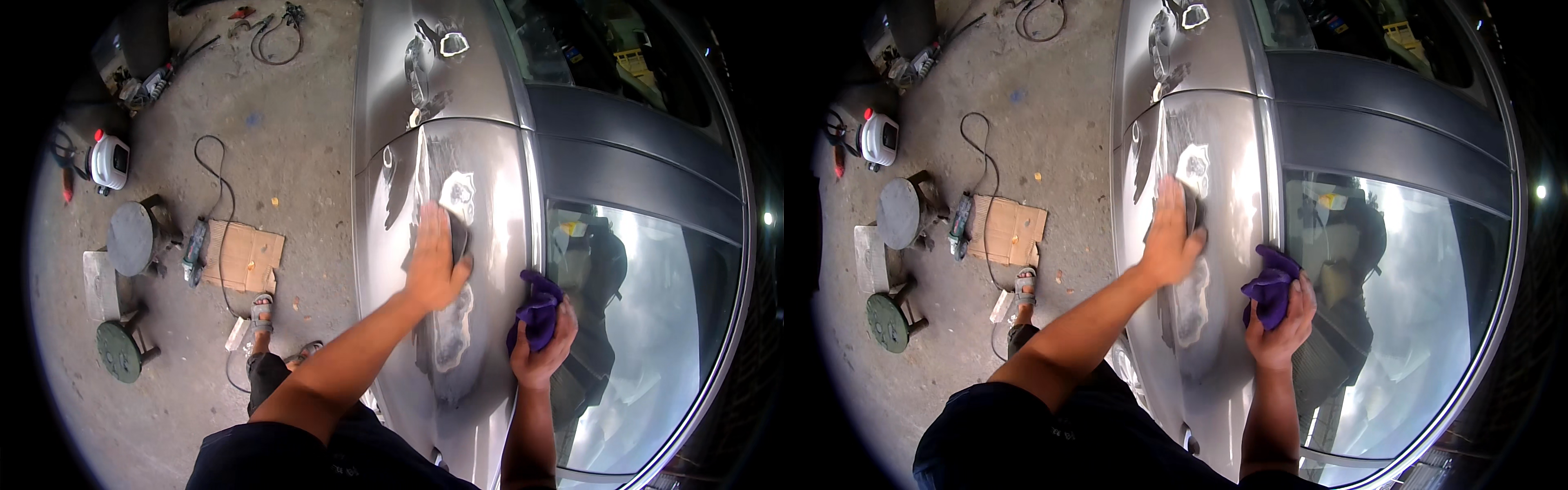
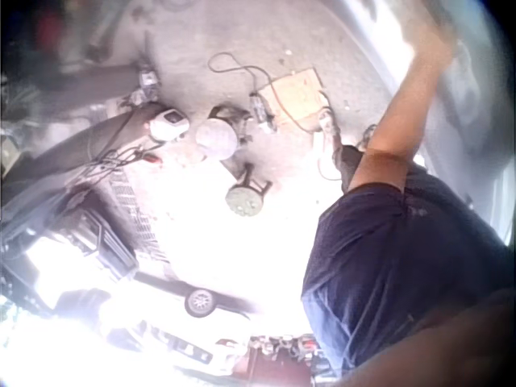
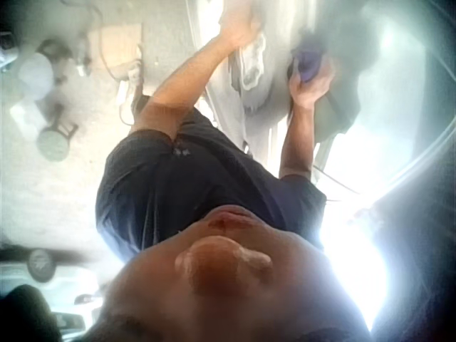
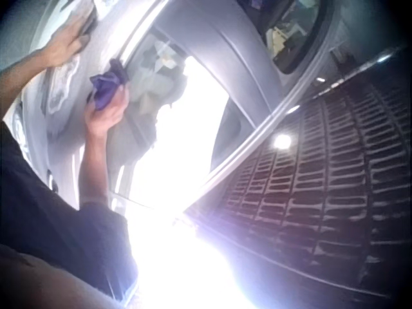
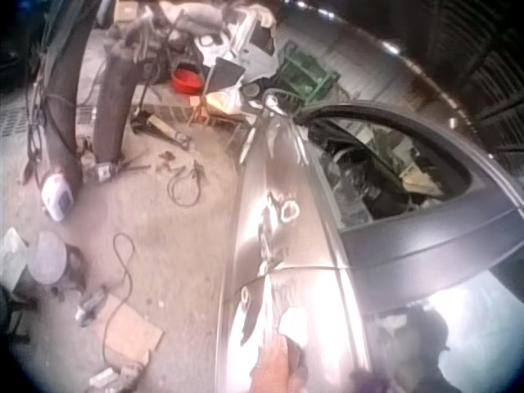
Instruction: The person retrieves a sanding block and a purple cloth, then walks to a silver sedan. They use the sanding block to sand the rear quarter panel where white filler is visible, wiping the area with the cloth. The person continues sanding the panel and door area, focusing on smoothing the filler spots.
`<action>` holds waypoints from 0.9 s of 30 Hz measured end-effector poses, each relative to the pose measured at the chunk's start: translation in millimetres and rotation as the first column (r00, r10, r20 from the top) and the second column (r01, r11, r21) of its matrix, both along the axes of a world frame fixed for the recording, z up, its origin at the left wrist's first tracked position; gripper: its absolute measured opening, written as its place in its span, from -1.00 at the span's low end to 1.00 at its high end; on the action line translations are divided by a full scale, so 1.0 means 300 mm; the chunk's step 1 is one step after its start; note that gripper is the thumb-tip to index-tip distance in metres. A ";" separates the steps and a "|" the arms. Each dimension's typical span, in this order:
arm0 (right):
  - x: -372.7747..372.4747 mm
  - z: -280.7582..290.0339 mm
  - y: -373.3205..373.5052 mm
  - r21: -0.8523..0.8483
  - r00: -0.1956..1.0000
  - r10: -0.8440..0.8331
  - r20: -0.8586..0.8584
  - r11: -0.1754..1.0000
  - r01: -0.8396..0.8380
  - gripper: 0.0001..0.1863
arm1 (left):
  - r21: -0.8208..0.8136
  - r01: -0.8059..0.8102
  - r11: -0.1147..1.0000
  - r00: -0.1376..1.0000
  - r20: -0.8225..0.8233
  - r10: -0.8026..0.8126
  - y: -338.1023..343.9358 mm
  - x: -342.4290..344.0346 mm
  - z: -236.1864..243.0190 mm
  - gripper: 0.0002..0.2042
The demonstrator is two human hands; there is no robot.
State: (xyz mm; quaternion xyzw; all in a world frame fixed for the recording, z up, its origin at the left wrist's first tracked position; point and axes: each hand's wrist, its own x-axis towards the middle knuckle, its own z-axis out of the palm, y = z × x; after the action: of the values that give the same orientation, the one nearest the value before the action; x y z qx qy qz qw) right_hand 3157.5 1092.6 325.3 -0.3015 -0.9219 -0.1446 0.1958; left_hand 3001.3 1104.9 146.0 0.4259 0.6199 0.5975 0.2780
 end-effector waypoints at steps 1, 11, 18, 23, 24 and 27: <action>0.001 0.001 0.001 0.016 1.000 -0.004 0.009 1.000 0.004 -0.40 | 0.004 -0.041 0.999 0.999 -0.013 0.041 0.040 -0.032 0.002 -0.24; -0.016 0.003 -0.004 0.019 0.999 -0.042 0.031 0.999 0.042 -0.41 | 0.092 0.026 0.995 0.999 -0.029 -0.023 -0.091 0.085 0.000 -0.21; -0.012 -0.004 0.001 0.057 0.999 -0.029 0.024 0.998 0.027 -0.41 | 0.097 -0.044 0.994 0.999 -0.012 0.046 -0.001 0.026 0.010 -0.24; -0.019 -0.001 -0.001 0.035 0.999 -0.036 0.020 0.999 0.035 -0.41 | 0.123 0.035 0.992 0.999 0.026 -0.039 -0.176 0.169 0.030 -0.21; -0.018 -0.001 0.002 0.042 0.999 -0.029 0.026 0.999 0.028 -0.41 | 0.085 0.053 0.995 0.998 0.023 -0.055 -0.174 0.172 0.033 -0.20; -0.014 -0.004 0.003 0.042 0.999 -0.027 0.020 0.999 0.026 -0.40 | 0.052 -0.090 0.995 0.996 -0.020 0.091 -0.027 0.066 0.022 -0.27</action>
State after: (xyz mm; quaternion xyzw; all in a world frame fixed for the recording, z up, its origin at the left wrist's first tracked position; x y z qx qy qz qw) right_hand 3153.4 1093.4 324.0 -0.3082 -0.9165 -0.1695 0.1906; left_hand 3021.0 1096.8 152.4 0.4108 0.6262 0.6204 0.2328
